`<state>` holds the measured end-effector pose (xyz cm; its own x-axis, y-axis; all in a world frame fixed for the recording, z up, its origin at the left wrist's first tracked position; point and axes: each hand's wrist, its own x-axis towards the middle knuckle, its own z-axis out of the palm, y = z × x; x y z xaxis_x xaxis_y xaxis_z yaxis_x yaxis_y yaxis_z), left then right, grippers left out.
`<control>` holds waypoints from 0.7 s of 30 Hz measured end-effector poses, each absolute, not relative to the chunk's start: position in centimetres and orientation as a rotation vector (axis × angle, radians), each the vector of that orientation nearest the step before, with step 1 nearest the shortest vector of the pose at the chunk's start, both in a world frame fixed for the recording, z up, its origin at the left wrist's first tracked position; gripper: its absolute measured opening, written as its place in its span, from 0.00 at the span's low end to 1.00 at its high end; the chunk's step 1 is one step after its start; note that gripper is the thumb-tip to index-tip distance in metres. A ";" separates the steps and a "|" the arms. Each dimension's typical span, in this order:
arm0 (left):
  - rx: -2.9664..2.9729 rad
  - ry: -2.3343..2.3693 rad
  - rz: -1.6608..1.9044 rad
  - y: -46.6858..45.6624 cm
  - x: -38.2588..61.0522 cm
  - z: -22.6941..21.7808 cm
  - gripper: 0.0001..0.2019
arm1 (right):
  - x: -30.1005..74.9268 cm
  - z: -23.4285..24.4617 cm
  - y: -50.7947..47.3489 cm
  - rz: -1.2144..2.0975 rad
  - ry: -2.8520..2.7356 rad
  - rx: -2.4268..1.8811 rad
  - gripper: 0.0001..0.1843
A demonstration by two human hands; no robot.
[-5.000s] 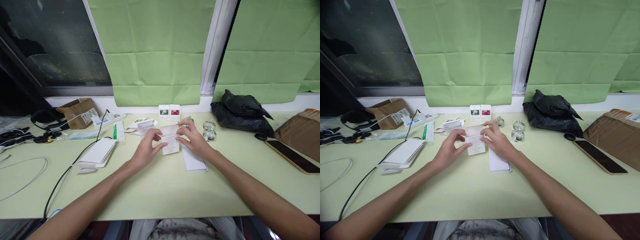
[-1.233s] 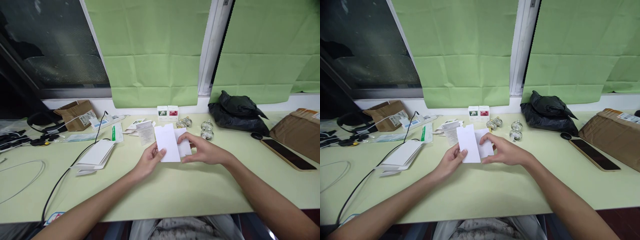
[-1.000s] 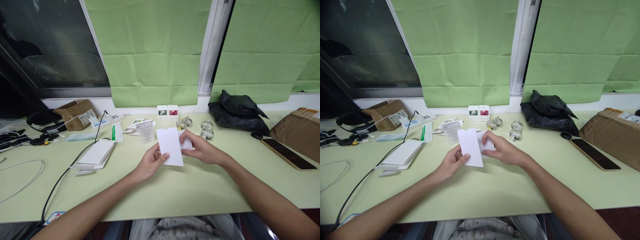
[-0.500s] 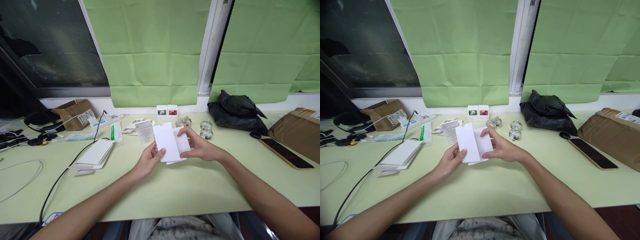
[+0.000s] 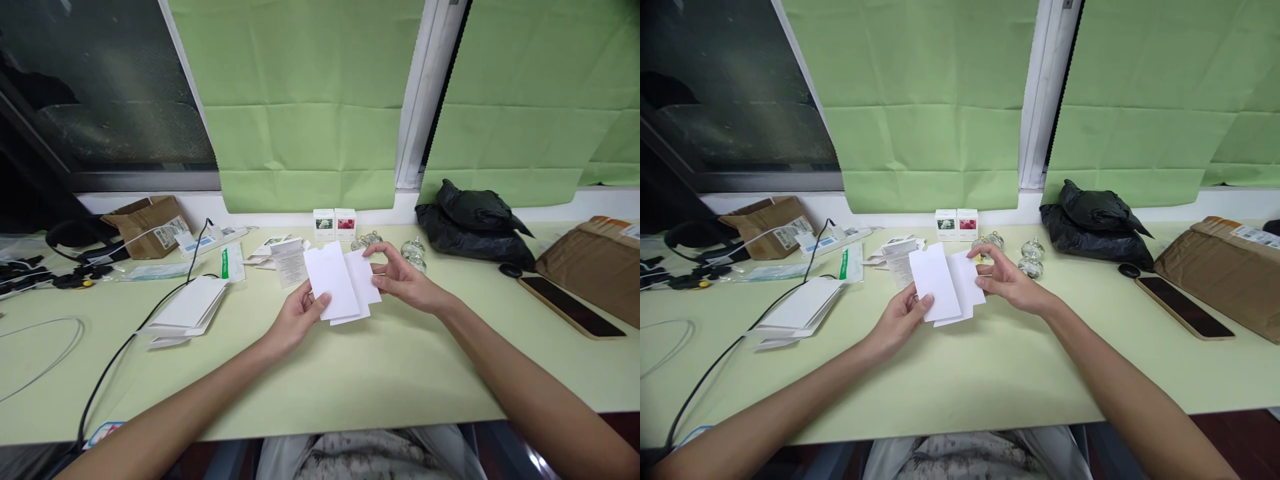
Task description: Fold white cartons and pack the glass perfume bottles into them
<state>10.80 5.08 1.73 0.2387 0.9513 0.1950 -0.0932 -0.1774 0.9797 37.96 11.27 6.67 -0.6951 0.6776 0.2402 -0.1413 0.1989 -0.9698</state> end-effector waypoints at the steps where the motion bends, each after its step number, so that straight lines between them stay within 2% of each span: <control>1: 1.398 0.874 1.188 5.1 10.7 1.7 0.32 | 37.9 6.5 11.4 1.573 -1.784 -0.490 0.32; 3: 1.414 0.877 1.188 5.1 10.7 1.6 0.31 | 37.6 6.1 11.4 1.597 -1.750 -0.486 0.40; 4: 1.428 0.876 1.179 5.1 10.7 1.6 0.31 | 37.4 5.8 11.5 1.614 -1.752 -0.500 0.40; 8: 1.478 0.810 1.106 4.8 10.9 1.5 0.28 | 36.5 4.9 11.5 1.599 -1.824 -0.584 0.26; 13: 1.545 0.779 1.081 4.5 11.2 1.5 0.26 | 35.7 4.3 11.3 1.488 -1.854 -0.630 0.25; 17: 1.538 0.805 1.139 4.3 11.6 1.9 0.25 | 36.0 4.6 10.9 1.306 -1.971 -0.650 0.19; 21: 1.489 0.849 1.193 4.4 11.6 2.1 0.27 | 36.6 5.0 10.9 1.371 -2.004 -0.614 0.19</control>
